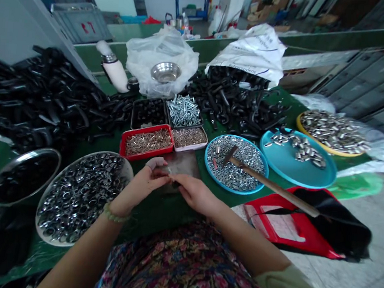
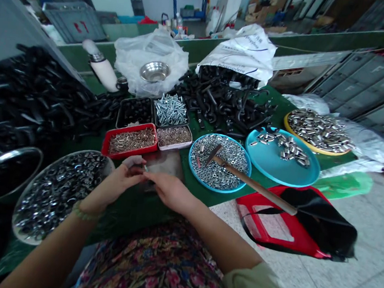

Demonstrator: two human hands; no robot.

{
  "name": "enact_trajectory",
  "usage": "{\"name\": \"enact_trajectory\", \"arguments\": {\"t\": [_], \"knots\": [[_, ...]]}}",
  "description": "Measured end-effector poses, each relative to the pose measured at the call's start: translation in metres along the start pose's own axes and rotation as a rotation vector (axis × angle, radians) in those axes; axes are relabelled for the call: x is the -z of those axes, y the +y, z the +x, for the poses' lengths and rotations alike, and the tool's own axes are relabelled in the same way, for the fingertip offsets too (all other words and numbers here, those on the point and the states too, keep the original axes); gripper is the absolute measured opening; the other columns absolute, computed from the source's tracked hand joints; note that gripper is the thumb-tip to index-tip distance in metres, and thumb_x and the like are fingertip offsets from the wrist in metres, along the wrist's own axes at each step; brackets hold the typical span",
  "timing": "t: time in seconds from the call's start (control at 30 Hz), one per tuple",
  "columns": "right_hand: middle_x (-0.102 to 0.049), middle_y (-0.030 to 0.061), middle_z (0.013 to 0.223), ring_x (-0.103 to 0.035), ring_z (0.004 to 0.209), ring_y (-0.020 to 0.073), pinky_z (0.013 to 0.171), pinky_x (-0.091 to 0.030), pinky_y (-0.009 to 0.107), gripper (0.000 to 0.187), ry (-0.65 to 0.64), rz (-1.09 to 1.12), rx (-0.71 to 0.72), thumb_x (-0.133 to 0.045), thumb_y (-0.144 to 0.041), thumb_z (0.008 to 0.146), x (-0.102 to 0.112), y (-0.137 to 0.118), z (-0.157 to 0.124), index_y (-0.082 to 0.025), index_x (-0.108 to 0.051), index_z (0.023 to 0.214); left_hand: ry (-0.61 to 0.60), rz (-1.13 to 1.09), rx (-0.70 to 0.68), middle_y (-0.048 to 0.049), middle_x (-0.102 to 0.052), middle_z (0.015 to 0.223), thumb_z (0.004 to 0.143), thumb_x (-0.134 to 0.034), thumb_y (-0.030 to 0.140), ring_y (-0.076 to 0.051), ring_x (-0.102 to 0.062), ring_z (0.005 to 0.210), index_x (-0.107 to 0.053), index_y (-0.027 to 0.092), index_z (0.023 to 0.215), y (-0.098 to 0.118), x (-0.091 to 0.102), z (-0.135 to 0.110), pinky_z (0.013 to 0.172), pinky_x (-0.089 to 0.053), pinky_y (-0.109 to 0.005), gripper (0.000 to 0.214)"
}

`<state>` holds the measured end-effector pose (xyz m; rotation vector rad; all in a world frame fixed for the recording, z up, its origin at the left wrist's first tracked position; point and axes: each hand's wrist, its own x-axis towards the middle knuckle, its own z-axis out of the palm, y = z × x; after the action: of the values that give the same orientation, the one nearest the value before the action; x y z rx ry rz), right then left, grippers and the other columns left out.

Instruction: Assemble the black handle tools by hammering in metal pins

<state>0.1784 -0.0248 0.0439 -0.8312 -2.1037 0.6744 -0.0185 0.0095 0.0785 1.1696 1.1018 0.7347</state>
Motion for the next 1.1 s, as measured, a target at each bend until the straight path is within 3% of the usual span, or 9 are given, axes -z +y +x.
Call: {"name": "enact_trajectory", "arguments": {"t": [0.2,0.3,0.43,0.5,0.6,0.73,0.93,1.03,1.1], "knots": [[-0.064,0.0083,0.123,-0.064,0.109,0.0172,0.091,-0.055,0.033,0.052,0.169,-0.115,-0.144,-0.043,-0.01,0.091,0.054,0.02,-0.034,-0.025,-0.042,0.141,-0.109,-0.008,-0.079,-0.0049,-0.069,0.09,0.074,-0.073,0.028,-0.017,-0.068,0.083,-0.047,0.018,0.116,0.031,-0.05,0.069,0.084,-0.053,-0.034,0.051],[-0.063,0.008,0.126,-0.064,0.111,0.0179,0.092,-0.055,0.035,0.054,0.275,-0.181,-0.178,-0.043,-0.011,0.091,0.074,0.032,-0.05,-0.025,-0.04,0.142,-0.306,0.142,-0.121,-0.0083,-0.068,0.101,0.071,-0.076,0.025,-0.02,-0.068,0.093,-0.048,0.019,0.123,0.038,-0.082,0.089,0.087,-0.052,-0.035,0.059],[-0.068,0.0079,0.116,-0.066,0.107,0.0179,0.09,-0.056,0.034,0.044,0.413,-0.218,-0.188,-0.043,-0.01,0.091,0.092,0.05,-0.064,-0.024,-0.051,0.132,-0.552,0.328,-0.179,-0.0086,-0.07,0.096,0.078,-0.07,0.026,-0.021,-0.068,0.09,-0.044,0.019,0.131,0.046,-0.111,0.129,0.084,-0.051,-0.035,0.06],[-0.07,0.0076,0.111,-0.067,0.104,0.0183,0.089,-0.056,0.035,0.039,0.489,-0.207,-0.232,-0.045,-0.01,0.091,0.098,0.058,-0.07,-0.023,-0.055,0.125,-0.476,0.583,-0.294,-0.0097,-0.069,0.098,0.086,-0.061,0.027,-0.021,-0.067,0.091,-0.048,0.018,0.128,0.054,-0.119,0.165,0.084,-0.05,-0.034,0.045],[-0.07,0.0073,0.108,-0.069,0.099,0.0182,0.088,-0.056,0.036,0.033,0.582,-0.154,-0.329,-0.047,-0.013,0.091,0.103,0.066,-0.08,-0.024,-0.056,0.121,-0.197,1.042,-0.497,-0.0131,-0.065,0.108,0.091,-0.048,0.019,-0.024,-0.062,0.102,-0.059,0.015,0.114,0.062,-0.125,0.229,0.091,-0.044,-0.036,0.026],[-0.072,0.0056,0.101,-0.07,0.094,0.0176,0.086,-0.057,0.036,0.031,0.597,-0.066,-0.394,-0.048,-0.016,0.093,0.108,0.067,-0.09,-0.025,-0.054,0.121,-0.221,1.379,-0.538,-0.0138,-0.061,0.111,0.088,-0.043,0.009,-0.024,-0.06,0.098,-0.061,0.017,0.11,0.061,-0.132,0.288,0.085,-0.042,-0.035,0.029],[-0.072,0.0051,0.098,-0.071,0.091,0.0171,0.083,-0.058,0.035,0.028,0.647,0.011,-0.458,-0.048,-0.019,0.094,0.109,0.068,-0.097,-0.026,-0.054,0.121,-0.282,1.349,-0.532,-0.0105,-0.062,0.1,0.083,-0.05,0.006,-0.021,-0.06,0.095,-0.065,0.016,0.095,0.058,-0.137,0.314,0.083,-0.042,-0.032,0.02],[-0.072,0.0056,0.099,-0.071,0.091,0.0175,0.083,-0.058,0.036,0.028,0.631,0.017,-0.47,-0.048,-0.02,0.094,0.11,0.068,-0.094,-0.025,-0.055,0.12,-0.253,1.275,-0.543,-0.0111,-0.063,0.104,0.085,-0.052,0.011,-0.022,-0.06,0.099,-0.064,0.014,0.098,0.06,-0.139,0.303,0.089,-0.043,-0.032,0.018],[-0.071,0.0062,0.103,-0.07,0.094,0.0178,0.085,-0.057,0.036,0.028,0.6,0.022,-0.453,-0.049,-0.019,0.093,0.111,0.065,-0.089,-0.025,-0.056,0.12,-0.251,1.008,-0.511,-0.0097,-0.064,0.107,0.087,-0.053,0.015,-0.018,-0.061,0.099,-0.063,0.014,0.104,0.057,-0.14,0.28,0.09,-0.045,-0.031,0.019]]}}
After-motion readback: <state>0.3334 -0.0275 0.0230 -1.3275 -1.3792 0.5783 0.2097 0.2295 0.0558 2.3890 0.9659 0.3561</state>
